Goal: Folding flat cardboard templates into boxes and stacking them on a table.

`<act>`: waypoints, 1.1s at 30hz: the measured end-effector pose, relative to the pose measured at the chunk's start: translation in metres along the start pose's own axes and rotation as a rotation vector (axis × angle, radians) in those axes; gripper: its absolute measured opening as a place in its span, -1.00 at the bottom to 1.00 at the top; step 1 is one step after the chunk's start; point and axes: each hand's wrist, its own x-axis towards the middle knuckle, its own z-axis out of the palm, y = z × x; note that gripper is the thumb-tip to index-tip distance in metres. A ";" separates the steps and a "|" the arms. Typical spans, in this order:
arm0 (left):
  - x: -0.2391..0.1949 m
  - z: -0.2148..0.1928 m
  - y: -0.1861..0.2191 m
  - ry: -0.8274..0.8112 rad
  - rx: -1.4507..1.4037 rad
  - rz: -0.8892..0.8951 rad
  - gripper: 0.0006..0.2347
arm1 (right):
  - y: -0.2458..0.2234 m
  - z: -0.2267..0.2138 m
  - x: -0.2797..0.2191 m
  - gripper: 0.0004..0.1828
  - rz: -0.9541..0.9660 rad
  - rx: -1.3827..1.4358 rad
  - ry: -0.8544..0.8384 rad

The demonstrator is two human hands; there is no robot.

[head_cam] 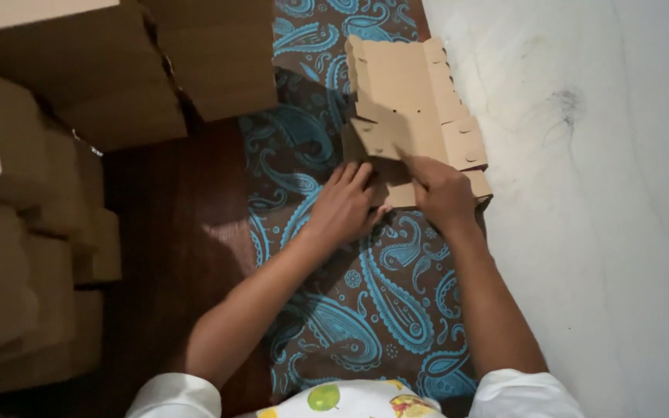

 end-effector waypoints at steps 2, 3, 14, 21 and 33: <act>0.005 -0.014 0.003 -0.076 -0.052 -0.070 -0.50 | 0.029 0.025 -0.015 -0.70 -0.053 -0.065 -0.001; 0.007 -0.020 0.004 -0.156 -0.103 -0.141 -0.46 | 0.044 0.039 -0.023 -0.66 -0.105 -0.128 -0.002; 0.024 -0.056 0.003 -0.204 -0.316 -0.380 -0.39 | 0.047 0.029 -0.021 -0.84 0.178 0.080 0.151; 0.032 0.002 -0.021 -0.061 -0.418 -0.450 -0.48 | 0.058 0.049 -0.027 -0.72 -0.147 -0.127 0.005; 0.029 0.005 -0.026 0.020 -0.149 -0.287 -0.58 | 0.033 0.037 -0.018 -0.49 -0.140 -0.054 -0.059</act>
